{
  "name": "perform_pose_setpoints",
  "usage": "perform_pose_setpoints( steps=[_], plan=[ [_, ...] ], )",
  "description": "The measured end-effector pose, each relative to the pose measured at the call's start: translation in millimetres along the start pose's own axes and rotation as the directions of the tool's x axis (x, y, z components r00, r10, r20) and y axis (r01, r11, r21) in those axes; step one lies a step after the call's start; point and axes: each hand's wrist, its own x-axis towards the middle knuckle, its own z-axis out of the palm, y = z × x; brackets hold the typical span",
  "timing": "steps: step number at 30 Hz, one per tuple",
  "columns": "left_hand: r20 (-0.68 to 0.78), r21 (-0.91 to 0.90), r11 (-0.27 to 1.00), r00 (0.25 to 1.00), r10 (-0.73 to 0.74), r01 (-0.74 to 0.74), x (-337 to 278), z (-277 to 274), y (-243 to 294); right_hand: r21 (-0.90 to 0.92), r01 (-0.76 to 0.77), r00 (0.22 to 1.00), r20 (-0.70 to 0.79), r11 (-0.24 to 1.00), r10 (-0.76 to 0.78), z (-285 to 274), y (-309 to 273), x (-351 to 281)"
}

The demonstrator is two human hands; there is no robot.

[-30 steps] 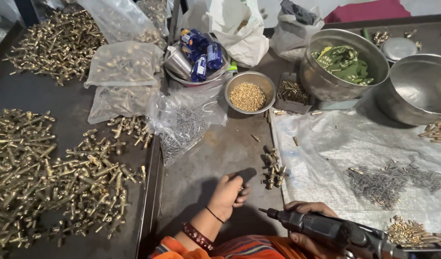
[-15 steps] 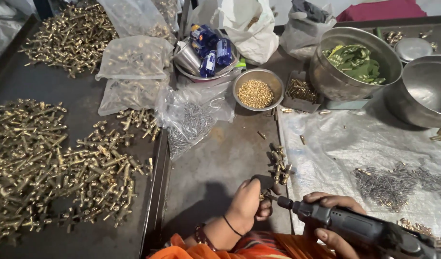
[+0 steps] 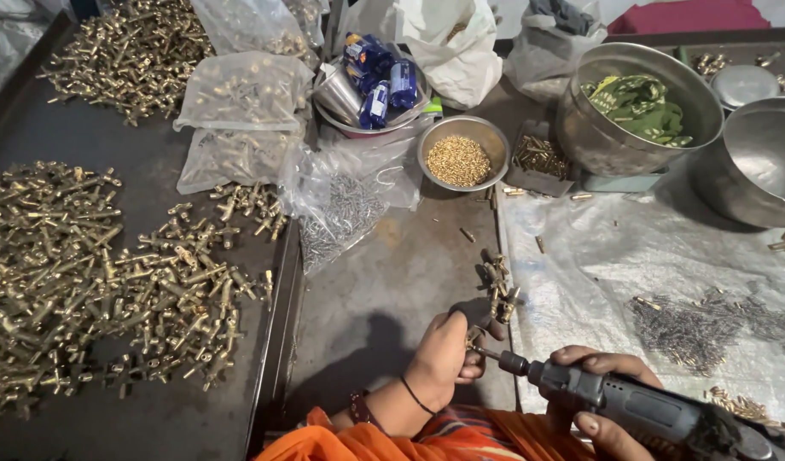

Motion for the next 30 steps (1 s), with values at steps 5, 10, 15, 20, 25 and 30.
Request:
perform_pose_setpoints(
  steps=[5, 10, 15, 20, 25, 30],
  plan=[
    [0.035, -0.098, 0.995, 0.999, -0.001, 0.005, 6, -6, -7, 0.080, 0.034, 0.997, 0.061, 0.996, -0.038, -11, 9, -1],
    [0.069, -0.107, 0.991, 0.995, -0.072, 0.079, 0, -3, 3, -0.036, 0.212, 0.948, 0.253, 0.977, -0.196, -20, 8, 8],
    [0.060, -0.054, 0.992, 0.992, -0.114, 0.117, -4, -1, 10, -0.243, 0.288, 0.870, 0.470, 0.926, -0.147, -20, -20, 11],
    [0.057, 0.007, 0.991, 0.989, -0.137, 0.137, -6, -2, 12, -0.287, 0.331, 0.831, 0.541, 0.899, -0.133, -5, -43, 19],
    [0.101, 0.063, 0.988, 0.984, -0.145, 0.139, -4, -4, 11, -0.397, 0.437, 0.758, 0.646, 0.807, -0.093, 8, -63, 28],
    [0.155, 0.113, 0.984, 0.976, -0.152, 0.135, -3, -9, 9, -0.445, 0.455, 0.690, 0.724, 0.772, 0.010, 19, -76, 37]
  ],
)
